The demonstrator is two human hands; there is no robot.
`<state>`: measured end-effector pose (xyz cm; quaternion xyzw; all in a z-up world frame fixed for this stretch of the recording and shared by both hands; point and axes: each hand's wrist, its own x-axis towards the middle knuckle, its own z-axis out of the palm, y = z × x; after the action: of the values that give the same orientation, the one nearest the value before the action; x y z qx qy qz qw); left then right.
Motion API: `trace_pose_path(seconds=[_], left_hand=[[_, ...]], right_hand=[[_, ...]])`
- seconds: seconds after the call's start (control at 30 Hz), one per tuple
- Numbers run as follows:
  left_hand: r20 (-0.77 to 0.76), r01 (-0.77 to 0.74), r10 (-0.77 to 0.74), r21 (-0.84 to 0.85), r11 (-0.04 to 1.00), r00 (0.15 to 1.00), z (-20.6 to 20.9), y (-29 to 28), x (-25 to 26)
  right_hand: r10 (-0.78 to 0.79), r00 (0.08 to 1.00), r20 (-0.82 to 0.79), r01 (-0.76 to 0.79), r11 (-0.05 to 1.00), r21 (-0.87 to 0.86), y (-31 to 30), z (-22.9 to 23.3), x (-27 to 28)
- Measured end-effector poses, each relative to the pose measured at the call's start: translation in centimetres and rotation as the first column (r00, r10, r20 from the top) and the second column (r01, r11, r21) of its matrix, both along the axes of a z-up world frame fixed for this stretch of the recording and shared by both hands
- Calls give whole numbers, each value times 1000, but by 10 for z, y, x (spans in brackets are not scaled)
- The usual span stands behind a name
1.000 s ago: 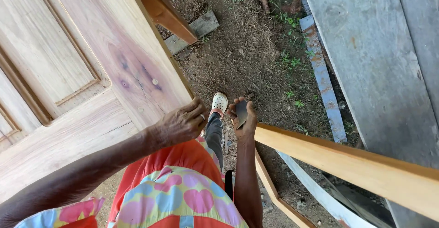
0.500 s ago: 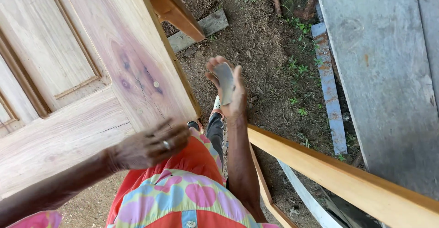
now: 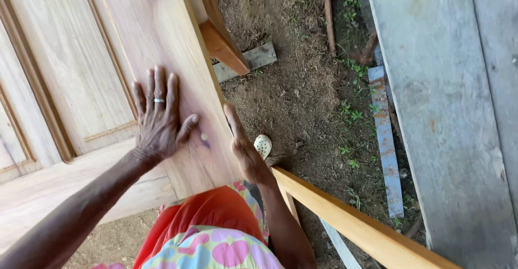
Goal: Sanding a wooden door manually with a small piece of sandpaper.
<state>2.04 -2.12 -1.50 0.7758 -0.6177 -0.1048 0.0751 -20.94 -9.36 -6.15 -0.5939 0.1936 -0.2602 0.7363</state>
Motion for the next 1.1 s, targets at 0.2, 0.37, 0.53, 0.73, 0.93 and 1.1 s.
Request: trace_pose_path(seconds=[0.2, 0.37, 0.53, 0.73, 0.93, 1.1], left_hand=[[-59, -25, 26, 18, 1000, 998, 5, 0, 1], [-64, -9, 12, 41, 999, 998, 7, -2, 2], [-41, -2, 3, 18, 1000, 999, 7, -4, 4], [-63, -27, 29, 28, 999, 998, 9, 0, -2], [-59, -12, 14, 34, 999, 998, 9, 3, -3], [-69, -36, 39, 35, 999, 997, 6, 0, 0]], right_hand=[[35, 998, -51, -30, 995, 91, -55, -60, 80], [29, 999, -36, -25, 995, 101, -1, -4, 6], [9, 1000, -16, -7, 990, 141, 24, 14, -18], [35, 999, 9, -36, 994, 107, -19, 13, 27], [0, 1000, -3, 0, 989, 146, 25, 25, -16], [45, 988, 147, -95, 929, 358, -8, 11, 22]])
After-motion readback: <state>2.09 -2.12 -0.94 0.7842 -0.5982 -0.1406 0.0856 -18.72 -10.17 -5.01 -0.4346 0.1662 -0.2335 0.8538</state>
